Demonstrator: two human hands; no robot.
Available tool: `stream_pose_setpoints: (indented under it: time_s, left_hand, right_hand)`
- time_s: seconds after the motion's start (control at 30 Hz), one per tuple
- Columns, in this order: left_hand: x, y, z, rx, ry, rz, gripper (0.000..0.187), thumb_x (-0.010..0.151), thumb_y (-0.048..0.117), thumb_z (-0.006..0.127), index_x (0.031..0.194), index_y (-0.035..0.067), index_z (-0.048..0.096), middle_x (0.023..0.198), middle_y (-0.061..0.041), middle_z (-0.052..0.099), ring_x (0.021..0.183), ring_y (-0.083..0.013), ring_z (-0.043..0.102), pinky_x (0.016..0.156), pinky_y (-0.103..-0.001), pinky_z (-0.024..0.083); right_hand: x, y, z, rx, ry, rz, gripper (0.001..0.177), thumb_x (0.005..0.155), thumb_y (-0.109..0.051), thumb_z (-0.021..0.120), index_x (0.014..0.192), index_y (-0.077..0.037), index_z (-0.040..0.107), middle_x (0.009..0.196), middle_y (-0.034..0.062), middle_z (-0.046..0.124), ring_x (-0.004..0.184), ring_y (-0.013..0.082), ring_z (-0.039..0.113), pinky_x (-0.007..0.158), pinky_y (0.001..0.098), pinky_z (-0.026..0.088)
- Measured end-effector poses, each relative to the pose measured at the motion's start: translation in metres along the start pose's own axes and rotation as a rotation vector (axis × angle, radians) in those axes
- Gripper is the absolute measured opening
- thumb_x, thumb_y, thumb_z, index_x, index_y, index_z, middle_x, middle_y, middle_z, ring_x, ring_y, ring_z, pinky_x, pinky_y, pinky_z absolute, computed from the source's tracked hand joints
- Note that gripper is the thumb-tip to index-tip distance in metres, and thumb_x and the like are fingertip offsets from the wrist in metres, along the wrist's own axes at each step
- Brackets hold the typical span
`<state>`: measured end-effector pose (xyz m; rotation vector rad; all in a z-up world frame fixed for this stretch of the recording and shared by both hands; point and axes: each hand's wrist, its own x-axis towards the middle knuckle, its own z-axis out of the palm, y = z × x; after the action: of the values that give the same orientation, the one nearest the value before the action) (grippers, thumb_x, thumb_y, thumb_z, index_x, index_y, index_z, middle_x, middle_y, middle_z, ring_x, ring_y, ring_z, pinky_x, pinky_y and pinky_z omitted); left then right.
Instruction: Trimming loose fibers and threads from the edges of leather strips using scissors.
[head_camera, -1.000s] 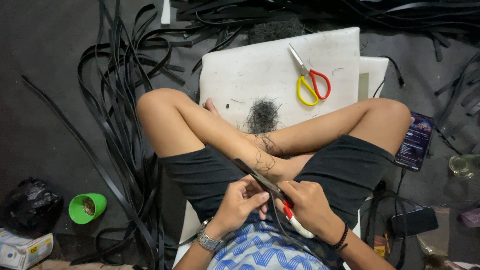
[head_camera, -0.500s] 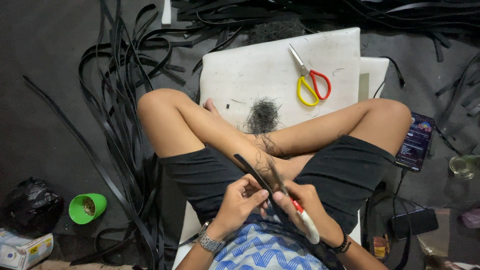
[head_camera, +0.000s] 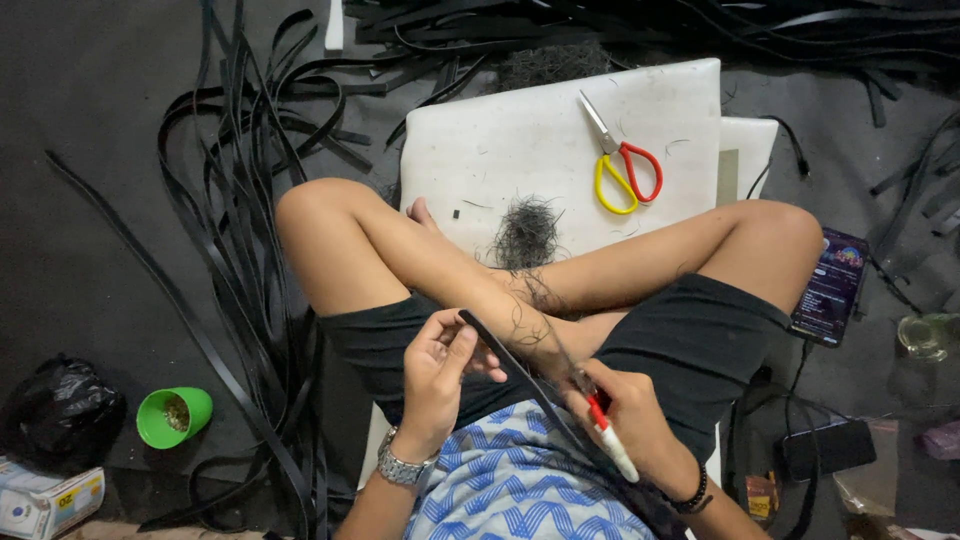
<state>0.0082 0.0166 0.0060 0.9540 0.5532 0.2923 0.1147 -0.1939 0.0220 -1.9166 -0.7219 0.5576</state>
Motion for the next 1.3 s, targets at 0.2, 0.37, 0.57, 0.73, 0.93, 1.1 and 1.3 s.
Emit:
stream_pose_setpoints:
  time_s: [0.2,0.37,0.57,0.73,0.93,1.1,1.3]
  left_hand:
    - [-0.004,-0.005,0.010,0.096,-0.053,0.029,0.023,0.103,0.013,0.054,0.120,-0.003,0.052,0.092,-0.015,0.063,0.078,-0.0195,0.067,0.071,-0.034,0.067]
    - [-0.009,-0.009,0.013,0.132,-0.059,0.048,0.022,0.104,0.013,0.052,0.116,-0.005,0.054,0.091,-0.014,0.064,0.074,-0.0183,0.068,0.068,-0.033,0.066]
    - [-0.010,-0.013,0.010,0.078,-0.058,0.026,0.021,0.103,0.012,0.053,0.115,-0.006,0.054,0.095,-0.016,0.062,0.077,-0.0191,0.067,0.070,-0.034,0.068]
    - [-0.013,-0.014,0.012,0.101,-0.090,0.018,0.022,0.103,0.011,0.054,0.118,-0.005,0.052,0.097,-0.016,0.062,0.078,-0.0200,0.070,0.071,-0.033,0.068]
    - [-0.013,-0.012,0.015,0.118,-0.141,0.012,0.021,0.104,0.009,0.054,0.118,-0.006,0.052,0.094,-0.015,0.062,0.077,-0.0182,0.069,0.070,-0.032,0.069]
    - [-0.013,-0.011,0.014,0.127,-0.168,-0.005,0.017,0.104,0.008,0.053,0.115,-0.005,0.053,0.093,-0.015,0.061,0.076,-0.0183,0.067,0.070,-0.032,0.068]
    - [-0.014,-0.013,0.014,0.095,-0.161,-0.029,0.018,0.104,0.008,0.053,0.116,-0.006,0.053,0.091,-0.015,0.062,0.074,-0.0195,0.068,0.069,-0.034,0.068]
  right_hand:
    - [0.004,-0.005,-0.001,-0.443,-0.116,-0.210,0.023,0.077,-0.026,0.077,0.091,-0.011,0.067,0.065,0.0013,0.063,0.048,0.0201,0.053,0.050,0.0326,0.043]
    - [0.007,-0.005,0.002,-0.348,-0.186,-0.214,0.018,0.084,-0.025,0.072,0.085,-0.010,0.063,0.060,0.0036,0.061,0.044,0.0227,0.050,0.047,0.0350,0.041]
    - [0.003,-0.003,0.004,-0.343,-0.128,-0.272,0.010,0.084,-0.017,0.071,0.082,-0.010,0.064,0.056,0.0018,0.060,0.035,0.0165,0.044,0.037,0.0303,0.037]
    - [0.007,-0.001,0.002,-0.438,-0.124,-0.291,0.021,0.078,-0.023,0.076,0.086,-0.010,0.062,0.063,0.0031,0.061,0.044,0.0210,0.050,0.045,0.0343,0.041]
    - [0.011,-0.001,0.001,-0.449,-0.121,-0.304,0.020,0.077,-0.021,0.075,0.084,-0.010,0.061,0.061,0.0036,0.061,0.044,0.0232,0.047,0.047,0.0351,0.040]
    - [0.010,-0.005,-0.001,-0.375,-0.116,-0.286,0.015,0.081,-0.017,0.075,0.080,-0.011,0.061,0.056,0.0015,0.057,0.039,0.0178,0.042,0.041,0.0331,0.036]
    - [0.011,-0.002,0.000,-0.435,-0.103,-0.298,0.017,0.081,-0.019,0.074,0.078,-0.011,0.060,0.056,0.0025,0.058,0.039,0.0177,0.044,0.043,0.0322,0.039]
